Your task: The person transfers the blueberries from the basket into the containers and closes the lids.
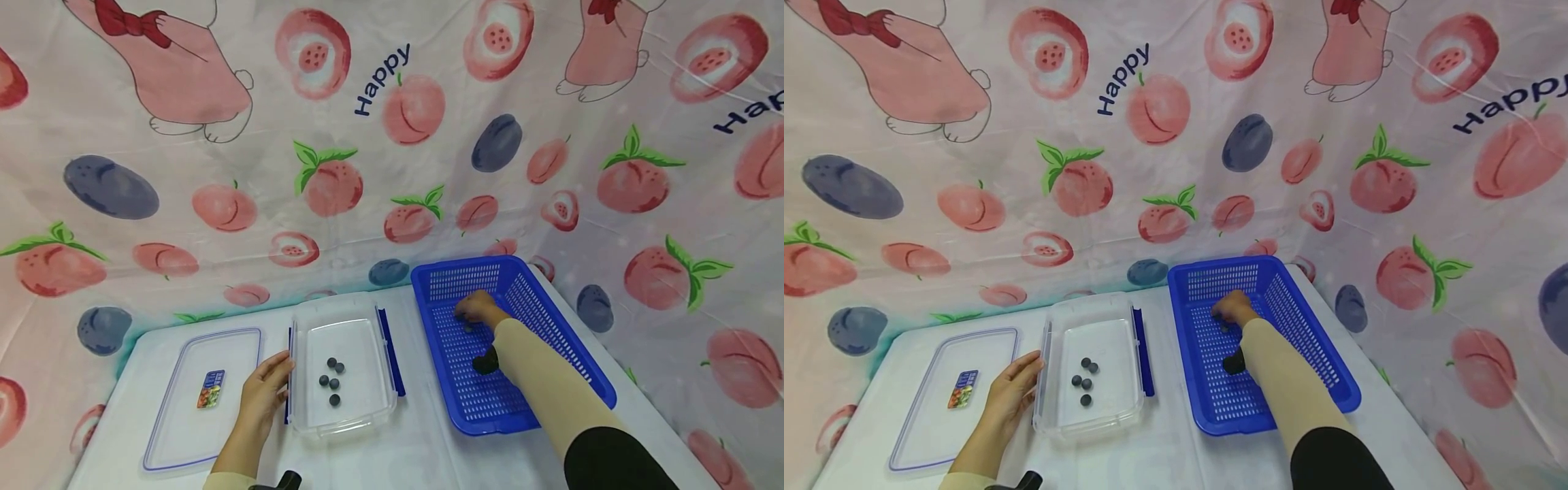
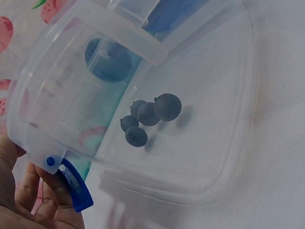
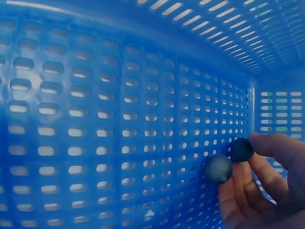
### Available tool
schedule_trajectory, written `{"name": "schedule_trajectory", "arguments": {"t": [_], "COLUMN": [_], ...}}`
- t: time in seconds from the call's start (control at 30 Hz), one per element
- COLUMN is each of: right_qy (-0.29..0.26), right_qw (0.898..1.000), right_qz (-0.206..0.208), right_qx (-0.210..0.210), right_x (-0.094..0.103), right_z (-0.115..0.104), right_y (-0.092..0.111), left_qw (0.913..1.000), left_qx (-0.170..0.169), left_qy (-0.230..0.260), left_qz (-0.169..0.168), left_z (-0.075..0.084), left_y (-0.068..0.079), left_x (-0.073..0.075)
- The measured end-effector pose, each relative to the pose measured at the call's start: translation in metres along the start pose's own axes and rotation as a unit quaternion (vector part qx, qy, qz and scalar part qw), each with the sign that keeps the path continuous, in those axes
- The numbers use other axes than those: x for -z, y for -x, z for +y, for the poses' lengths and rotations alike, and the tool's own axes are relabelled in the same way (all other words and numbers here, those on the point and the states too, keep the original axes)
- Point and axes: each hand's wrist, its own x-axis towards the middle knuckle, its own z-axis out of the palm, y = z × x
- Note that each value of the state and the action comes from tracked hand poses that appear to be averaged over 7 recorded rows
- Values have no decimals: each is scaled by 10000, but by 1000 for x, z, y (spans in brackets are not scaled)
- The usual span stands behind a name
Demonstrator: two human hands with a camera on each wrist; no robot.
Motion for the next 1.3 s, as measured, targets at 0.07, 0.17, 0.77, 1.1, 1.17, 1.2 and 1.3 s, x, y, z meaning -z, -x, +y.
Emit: {"name": "schedule_trajectory", "arguments": {"t": [0.07,0.17,0.77,1.1,1.17,1.2,1.3], "right_qy": [-1,-67,-2974,-3922,-4106,-4189,-4291], "right_qw": [10000,10000,9503,9066,8981,8943,8894], "right_qz": [38,53,-776,-1445,-1473,-1471,-1517], "right_qx": [11,41,-499,-588,-552,-550,-436], "right_x": [0,0,24,24,24,24,23], "right_z": [-1,-2,-1,-8,-10,-11,-13], "right_y": [2,5,12,30,34,36,41], "left_qw": [10000,10000,9999,10000,10000,10000,10000], "left_qx": [6,4,-41,-50,-45,-43,-48], "left_qy": [2,18,135,44,34,37,54], "left_qz": [5,14,22,32,44,50,49], "left_z": [0,0,-2,0,-1,-1,-2], "left_y": [0,0,0,0,0,0,0], "left_x": [0,0,0,-1,-1,-1,-1]}}
